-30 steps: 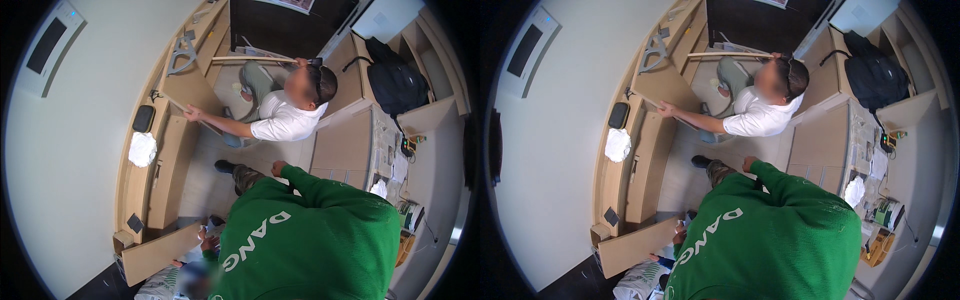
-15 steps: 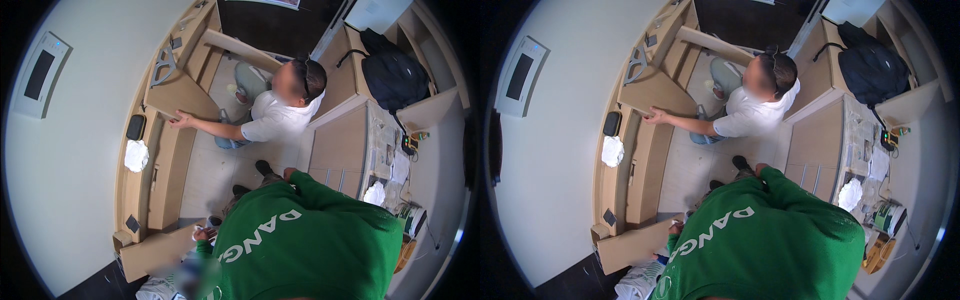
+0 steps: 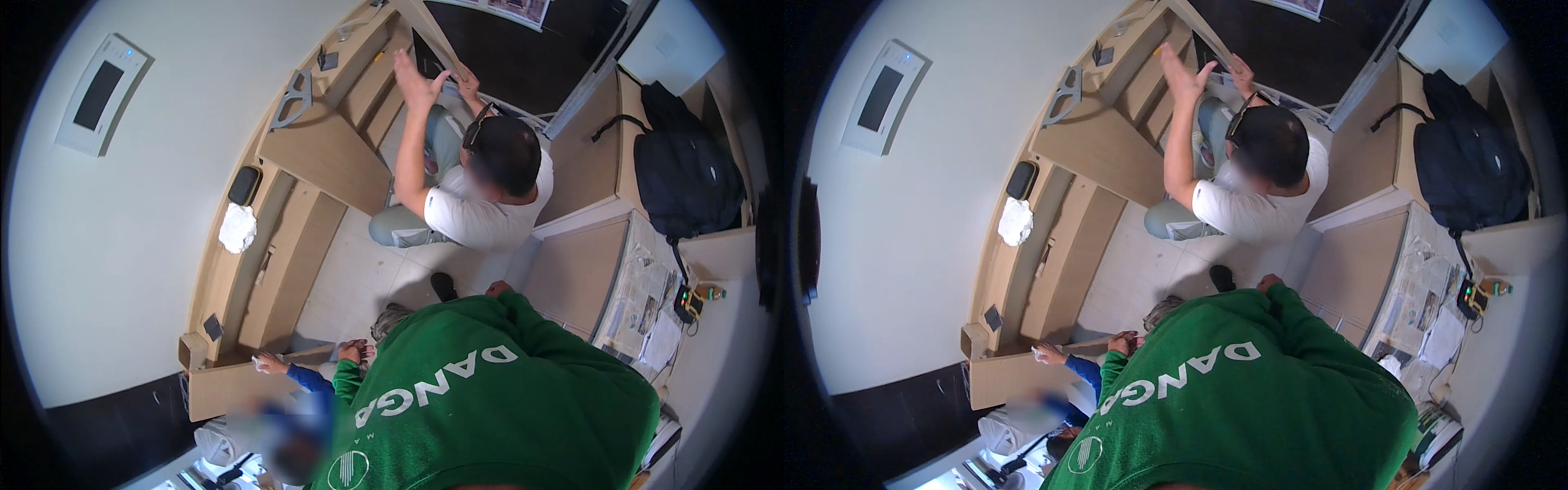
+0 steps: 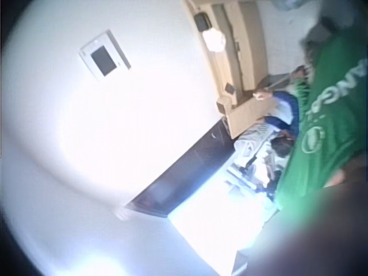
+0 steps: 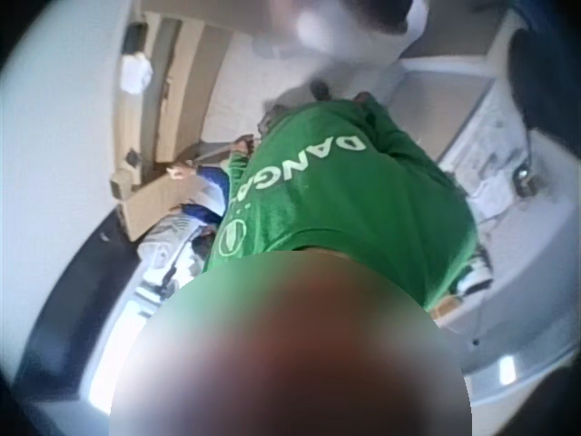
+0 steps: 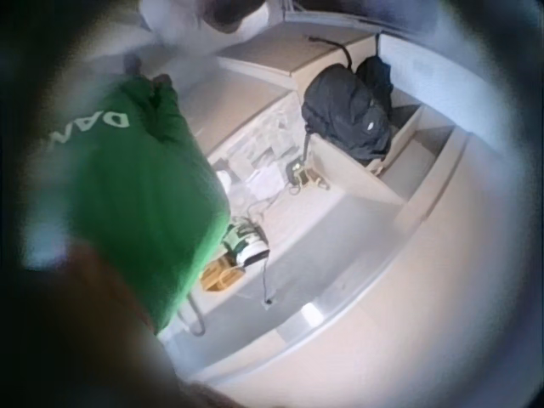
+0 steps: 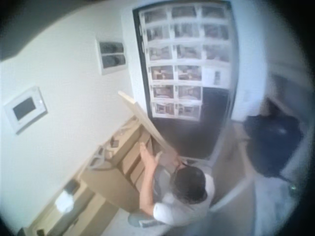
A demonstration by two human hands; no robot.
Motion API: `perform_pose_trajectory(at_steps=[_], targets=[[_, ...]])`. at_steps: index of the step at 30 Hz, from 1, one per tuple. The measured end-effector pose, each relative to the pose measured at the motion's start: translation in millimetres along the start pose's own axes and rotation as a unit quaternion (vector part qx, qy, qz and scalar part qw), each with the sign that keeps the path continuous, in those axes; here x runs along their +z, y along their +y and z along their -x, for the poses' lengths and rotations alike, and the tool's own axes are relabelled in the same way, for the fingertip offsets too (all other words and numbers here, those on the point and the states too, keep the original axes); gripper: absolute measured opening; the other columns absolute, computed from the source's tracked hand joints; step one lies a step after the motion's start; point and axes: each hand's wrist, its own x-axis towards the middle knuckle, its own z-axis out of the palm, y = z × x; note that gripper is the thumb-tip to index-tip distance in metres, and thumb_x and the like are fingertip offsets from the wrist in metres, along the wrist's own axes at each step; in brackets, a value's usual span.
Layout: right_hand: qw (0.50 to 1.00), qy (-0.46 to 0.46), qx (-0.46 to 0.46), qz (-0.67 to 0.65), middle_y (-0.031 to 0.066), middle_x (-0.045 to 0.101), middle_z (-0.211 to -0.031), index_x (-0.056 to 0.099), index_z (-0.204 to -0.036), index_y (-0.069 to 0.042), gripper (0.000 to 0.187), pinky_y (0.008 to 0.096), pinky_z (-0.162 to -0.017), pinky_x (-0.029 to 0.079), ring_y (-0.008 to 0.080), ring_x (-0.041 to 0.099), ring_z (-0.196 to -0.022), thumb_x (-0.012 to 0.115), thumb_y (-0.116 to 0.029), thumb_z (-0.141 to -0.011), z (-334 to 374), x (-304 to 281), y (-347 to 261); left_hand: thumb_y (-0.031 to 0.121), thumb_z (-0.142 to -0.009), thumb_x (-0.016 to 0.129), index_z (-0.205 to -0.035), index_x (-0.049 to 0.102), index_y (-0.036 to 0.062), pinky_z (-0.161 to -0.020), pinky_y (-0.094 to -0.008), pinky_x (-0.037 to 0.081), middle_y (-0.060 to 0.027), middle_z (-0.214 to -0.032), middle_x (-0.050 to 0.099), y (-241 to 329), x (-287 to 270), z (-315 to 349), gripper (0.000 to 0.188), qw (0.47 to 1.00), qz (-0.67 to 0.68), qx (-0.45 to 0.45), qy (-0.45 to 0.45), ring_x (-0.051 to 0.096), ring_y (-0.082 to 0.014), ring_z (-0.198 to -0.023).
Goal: The person uses a screwdriver to fasten a metal bracket to a wooden frame, aligning holes and tightening screws. Another person assists by holding the frame and handing over parts. The assembly continues with repeated alignment and screwing actions.
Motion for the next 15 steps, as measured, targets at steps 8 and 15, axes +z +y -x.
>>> perform_pose_trajectory(at_steps=[8, 15], targets=[[0.998, -0.020, -0.055, 0.025, 0.0201, 0.077, -0.112, 0.081, -0.105, -0.008, 0.037, 0.0456, -0.097, 0.058, 0.0403, 0.074, -0.103, 0.067, -0.037, -0.087, -23.0, -50.9, -16.2, 0.026, -0.102, 0.050, -0.129, 0.070, 0.0060, -0.079, -0.0517, 0.055, -0.0103, -0.103, 0.080, -107.9, 14.9, 15.7, 0.038, 0.966, -0.215, 0.144, -0.018, 0.077, -0.0309, -0.088], [0.993, -0.001, -0.076, 0.086, 0.0217, 0.078, -0.104, 0.080, -0.103, -0.004, 0.037, 0.0467, -0.092, 0.058, 0.0401, 0.074, -0.097, 0.069, -0.035, -0.084, -40.3, -72.8, -28.0, 0.023, -0.099, 0.054, -0.130, 0.071, 0.0083, -0.080, -0.0510, 0.054, -0.0097, -0.108, 0.080, -146.3, 47.8, 32.5, 0.039, 0.990, -0.129, 0.060, -0.025, 0.075, -0.0287, -0.090]])
